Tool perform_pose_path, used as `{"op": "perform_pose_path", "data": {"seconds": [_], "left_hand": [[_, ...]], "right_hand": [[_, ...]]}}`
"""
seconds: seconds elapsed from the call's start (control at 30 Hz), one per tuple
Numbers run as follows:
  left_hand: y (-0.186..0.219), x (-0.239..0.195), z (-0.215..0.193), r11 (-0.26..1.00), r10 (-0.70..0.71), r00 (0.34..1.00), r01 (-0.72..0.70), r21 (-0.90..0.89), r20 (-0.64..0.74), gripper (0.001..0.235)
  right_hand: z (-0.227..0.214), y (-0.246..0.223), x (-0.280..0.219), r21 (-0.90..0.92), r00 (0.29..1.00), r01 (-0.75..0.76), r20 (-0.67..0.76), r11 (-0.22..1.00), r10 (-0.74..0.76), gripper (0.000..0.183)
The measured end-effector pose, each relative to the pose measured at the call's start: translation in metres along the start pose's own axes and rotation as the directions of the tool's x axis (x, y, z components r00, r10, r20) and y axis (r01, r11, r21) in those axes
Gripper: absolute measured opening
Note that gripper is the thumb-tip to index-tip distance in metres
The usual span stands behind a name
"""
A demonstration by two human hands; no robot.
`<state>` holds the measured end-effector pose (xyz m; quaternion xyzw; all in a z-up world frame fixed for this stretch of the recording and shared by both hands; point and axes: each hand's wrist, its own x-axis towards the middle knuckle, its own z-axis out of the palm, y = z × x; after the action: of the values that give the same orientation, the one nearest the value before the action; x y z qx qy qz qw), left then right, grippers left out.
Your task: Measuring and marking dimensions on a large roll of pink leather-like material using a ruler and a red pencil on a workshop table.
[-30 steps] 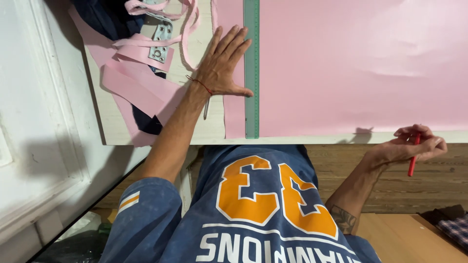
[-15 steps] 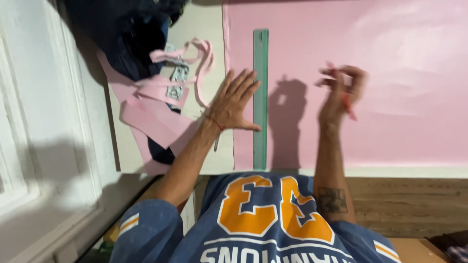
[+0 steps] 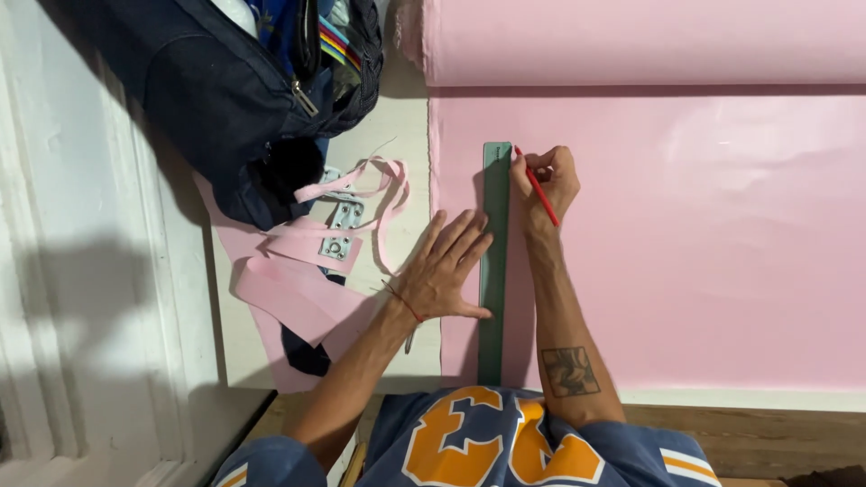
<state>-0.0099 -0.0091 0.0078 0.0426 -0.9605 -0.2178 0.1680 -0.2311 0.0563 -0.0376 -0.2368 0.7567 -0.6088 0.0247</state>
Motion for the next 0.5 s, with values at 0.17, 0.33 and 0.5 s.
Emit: {"op": "perform_pose_path", "data": {"seconds": [0.17, 0.33, 0.5], "left_hand": [[0.0, -0.001, 0.002, 0.998, -0.014, 0.999, 0.011, 0.06, 0.041, 0.125], [0.001, 0.0, -0.001, 0.997, -0.025, 0.999, 0.021, 0.071, 0.047, 0.128], [0.0, 0.0, 0.0, 0.996, -0.018, 0.999, 0.015, 0.084, 0.038, 0.127]], "right_hand": [[0.003, -0.02, -0.002, -0.074, 0.999, 0.04, 0.017, 0.997, -0.038, 0.022], [0.005, -0.024, -0.002, -0.115, 0.996, 0.089, 0.031, 0.989, -0.086, 0.021], [0.005, -0.024, -0.003, -0.084, 0.995, 0.096, 0.012, 0.992, -0.096, 0.021]]}}
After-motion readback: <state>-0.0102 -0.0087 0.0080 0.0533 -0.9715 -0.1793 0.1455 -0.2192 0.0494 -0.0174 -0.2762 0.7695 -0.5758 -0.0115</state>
